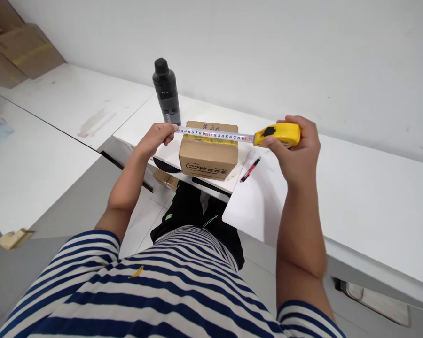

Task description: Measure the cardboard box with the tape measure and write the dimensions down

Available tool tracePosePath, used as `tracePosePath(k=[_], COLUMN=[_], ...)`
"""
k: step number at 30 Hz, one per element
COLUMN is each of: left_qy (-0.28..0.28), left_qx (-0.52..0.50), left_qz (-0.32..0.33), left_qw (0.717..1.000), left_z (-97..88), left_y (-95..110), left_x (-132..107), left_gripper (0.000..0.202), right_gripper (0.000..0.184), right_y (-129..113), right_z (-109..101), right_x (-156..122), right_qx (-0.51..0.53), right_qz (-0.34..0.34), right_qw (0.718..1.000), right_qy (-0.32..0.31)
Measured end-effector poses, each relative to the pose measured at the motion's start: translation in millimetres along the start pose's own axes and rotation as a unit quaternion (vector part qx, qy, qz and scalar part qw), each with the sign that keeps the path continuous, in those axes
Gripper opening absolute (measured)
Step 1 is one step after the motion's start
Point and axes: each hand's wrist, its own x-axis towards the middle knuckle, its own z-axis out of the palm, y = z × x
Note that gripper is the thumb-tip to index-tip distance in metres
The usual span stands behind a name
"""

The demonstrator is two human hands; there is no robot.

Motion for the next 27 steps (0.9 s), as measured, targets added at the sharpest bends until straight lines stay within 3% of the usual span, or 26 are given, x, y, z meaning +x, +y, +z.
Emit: tracePosePath(k=[2, 5, 10, 13, 15, 19, 21, 23, 25, 27], left_qy=[-0.035, -0.093, -0.078, -0.104, -0.107, -0.052, -0.035, -0.100, -0.219, -0.343], left_qx=[0.006, 0.048, 0.096, 0.112, 0.121, 0.111, 0.073, 0.020, -0.029, -0.116], left_qz=[-0.059, -0.090, -0.067, -0.020, 0.030, 0.140, 0.182, 0.215, 0.180, 0.094], left_qw=[0.998, 0.990, 0.990, 0.988, 0.987, 0.983, 0.980, 0.971, 0.959, 0.927], left_z=[-0.8, 7.5, 15.8, 5.0, -7.4, -18.2, -2.7, 28.3, 68.3, 109.2], left_y=[-13.5, -20.8, -17.9, -8.5, 6.4, 46.0, 55.0, 48.9, 29.7, 4.5], left_x=[14.6, 22.5, 20.8, 20.7, 12.8, -41.4, -79.1, -109.8, -126.6, -131.1], left_gripper=[0.046, 0.049, 0.052, 0.051, 0.052, 0.052, 0.050, 0.046, 0.051, 0.098], right_gripper=[0.064, 0.064, 0.060, 0.058, 0.054, 0.055, 0.064, 0.072, 0.069, 0.068], right_y=[9.0, 7.8, 6.1, 9.3, 2.5, -41.2, -66.2, -82.1, -85.5, -79.0], right_z=[1.2, 12.7, 24.2, 21.6, 17.0, 1.0, -6.1, -8.2, -2.0, 13.6], right_x=[0.6, -5.4, -8.8, -2.3, 1.6, -11.0, -33.2, -65.0, -102.0, -138.7], right_qx=[-0.042, -0.088, -0.115, -0.092, -0.069, -0.022, -0.004, 0.018, 0.015, 0.027], right_qz=[0.047, 0.053, 0.045, 0.025, -0.025, -0.163, -0.229, -0.298, -0.246, -0.166], right_qw=[0.998, 0.993, 0.990, 0.993, 0.996, 0.986, 0.973, 0.954, 0.968, 0.985], right_qy=[-0.019, -0.064, -0.073, -0.069, -0.052, -0.040, -0.026, -0.002, -0.036, -0.045])
